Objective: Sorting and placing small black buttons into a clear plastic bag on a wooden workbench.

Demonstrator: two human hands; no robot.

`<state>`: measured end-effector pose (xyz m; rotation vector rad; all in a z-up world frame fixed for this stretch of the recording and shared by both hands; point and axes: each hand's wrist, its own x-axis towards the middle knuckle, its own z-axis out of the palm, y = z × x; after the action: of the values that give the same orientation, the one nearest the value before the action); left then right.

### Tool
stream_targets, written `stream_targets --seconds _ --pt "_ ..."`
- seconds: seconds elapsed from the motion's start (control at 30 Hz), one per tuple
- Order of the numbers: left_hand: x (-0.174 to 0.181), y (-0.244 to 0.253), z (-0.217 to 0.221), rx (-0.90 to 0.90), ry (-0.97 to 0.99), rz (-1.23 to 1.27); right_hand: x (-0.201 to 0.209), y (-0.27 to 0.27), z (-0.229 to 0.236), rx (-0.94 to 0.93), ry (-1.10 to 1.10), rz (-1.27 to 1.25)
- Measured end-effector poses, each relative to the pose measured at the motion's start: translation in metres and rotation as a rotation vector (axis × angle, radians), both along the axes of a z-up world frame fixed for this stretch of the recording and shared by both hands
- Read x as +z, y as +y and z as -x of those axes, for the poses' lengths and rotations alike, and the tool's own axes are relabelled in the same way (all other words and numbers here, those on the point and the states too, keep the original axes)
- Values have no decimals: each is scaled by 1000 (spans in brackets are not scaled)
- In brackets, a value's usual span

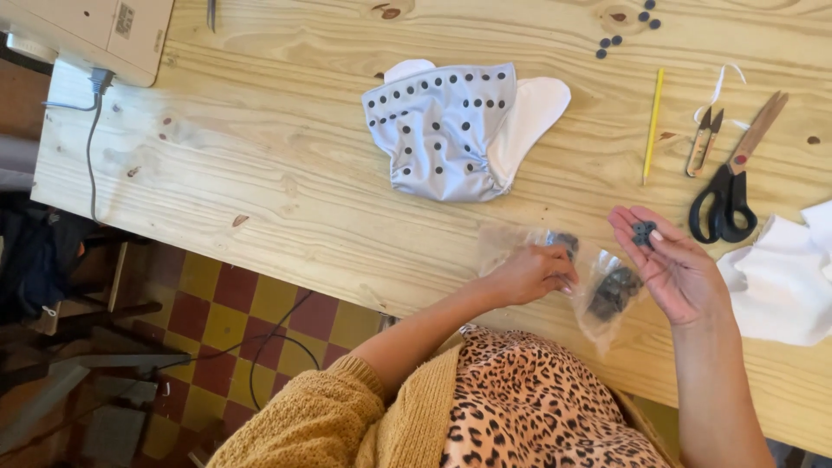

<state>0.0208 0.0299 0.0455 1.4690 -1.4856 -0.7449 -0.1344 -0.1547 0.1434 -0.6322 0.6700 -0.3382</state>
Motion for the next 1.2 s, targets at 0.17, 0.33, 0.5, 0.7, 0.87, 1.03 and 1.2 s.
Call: stream_targets --seconds 0.17,0.33,0.5,0.7,0.87,1.03,1.2 --pt "-13 -2 3 -12 -22 -42 -15 -26 -11 -21 3 -13" --pt "-18 -5 5 -56 56 -64 -39 -71 -28 -49 84 -31" --pt "-28 -8 9 -62 128 -3 -52 -142 -65 20 53 18" --pt "-20 -10 6 -63 201 -9 -48 -243 -136 110 101 165" --pt "-16 -9 2 -60 219 -29 -60 -305 -196 145 284 320" --pt "-12 -13 4 -29 174 -83 -66 -331 -240 360 566 536" --pt "-15 -13 5 -47 244 -25 -99 -369 -257 537 768 796"
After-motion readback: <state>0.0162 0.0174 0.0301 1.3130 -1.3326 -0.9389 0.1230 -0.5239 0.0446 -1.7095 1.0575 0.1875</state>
